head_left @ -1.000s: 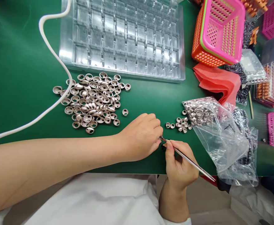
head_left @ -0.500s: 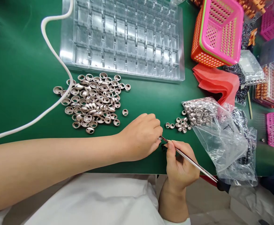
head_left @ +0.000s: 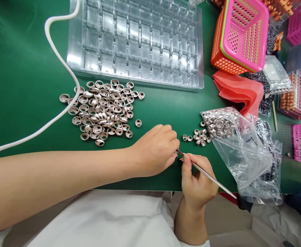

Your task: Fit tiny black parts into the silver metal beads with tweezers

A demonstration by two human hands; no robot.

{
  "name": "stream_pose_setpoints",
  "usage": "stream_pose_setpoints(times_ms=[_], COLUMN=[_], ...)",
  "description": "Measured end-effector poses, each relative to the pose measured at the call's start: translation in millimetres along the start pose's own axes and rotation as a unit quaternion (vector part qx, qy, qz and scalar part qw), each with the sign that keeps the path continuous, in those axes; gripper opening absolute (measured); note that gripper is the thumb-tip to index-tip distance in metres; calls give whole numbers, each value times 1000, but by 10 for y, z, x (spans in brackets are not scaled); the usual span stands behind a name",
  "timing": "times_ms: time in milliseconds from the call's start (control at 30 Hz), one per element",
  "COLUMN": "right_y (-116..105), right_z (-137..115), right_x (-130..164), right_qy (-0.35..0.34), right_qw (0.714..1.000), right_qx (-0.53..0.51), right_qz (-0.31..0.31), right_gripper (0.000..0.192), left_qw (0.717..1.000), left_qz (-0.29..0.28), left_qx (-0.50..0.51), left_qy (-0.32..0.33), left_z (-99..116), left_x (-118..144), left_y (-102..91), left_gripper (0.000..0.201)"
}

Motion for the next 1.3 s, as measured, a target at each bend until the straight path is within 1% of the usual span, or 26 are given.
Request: stream_pose_setpoints(times_ms=[133,233,333,500,600,800,867,967,1100,1200,1300], right_y=[-10,-18,-11,21,42,59,60,62,50,31,23], right_z=[-31,-81,-110,-102,-115,-133,-93,-3,91,111,112], right_x=[-32,-75,-123,-193,-228,-234,-221,-191,-126,-87,-79], right_qy=[10,2,-10,-30,-39,-64,-49,1,70,91,95], right_qw=[998,995,992,987,986,986,989,993,994,994,994], right_qx=[47,93,113,118,107,86,65,31,14,-16,-36], right_qz=[-31,-47,-63,-101,-122,-127,-126,-115,-79,-53,-49], right_gripper=[17,12,9,7,9,12,12,10,6,6,7], left_qw=[1000,1000,1000,1000,1000,999,1000,1000,1000,1000,1000], left_qz=[4,5,6,10,16,28,23,14,6,1,-1], left_qx=[6,6,7,7,11,16,14,12,17,21,22], left_qy=[4,5,5,9,12,9,9,5,2,-1,-4], left_z=[6,7,7,8,12,18,18,7,-6,-10,-9], left_x=[-2,1,6,14,13,6,3,1,4,7,4], left_y=[-9,-6,-3,-3,1,-5,-2,4,7,4,2], left_gripper=[16,16,17,16,18,19,19,16,13,13,13])
Point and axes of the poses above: each hand's wrist, its own x-axis away from the middle knuckle, its own y-axis out of the palm, z = x × y, the point moved 5 cm from there along -x, towards the middle knuckle, and after that the axes turned 2 degrees about y, right-handed, at the moved point
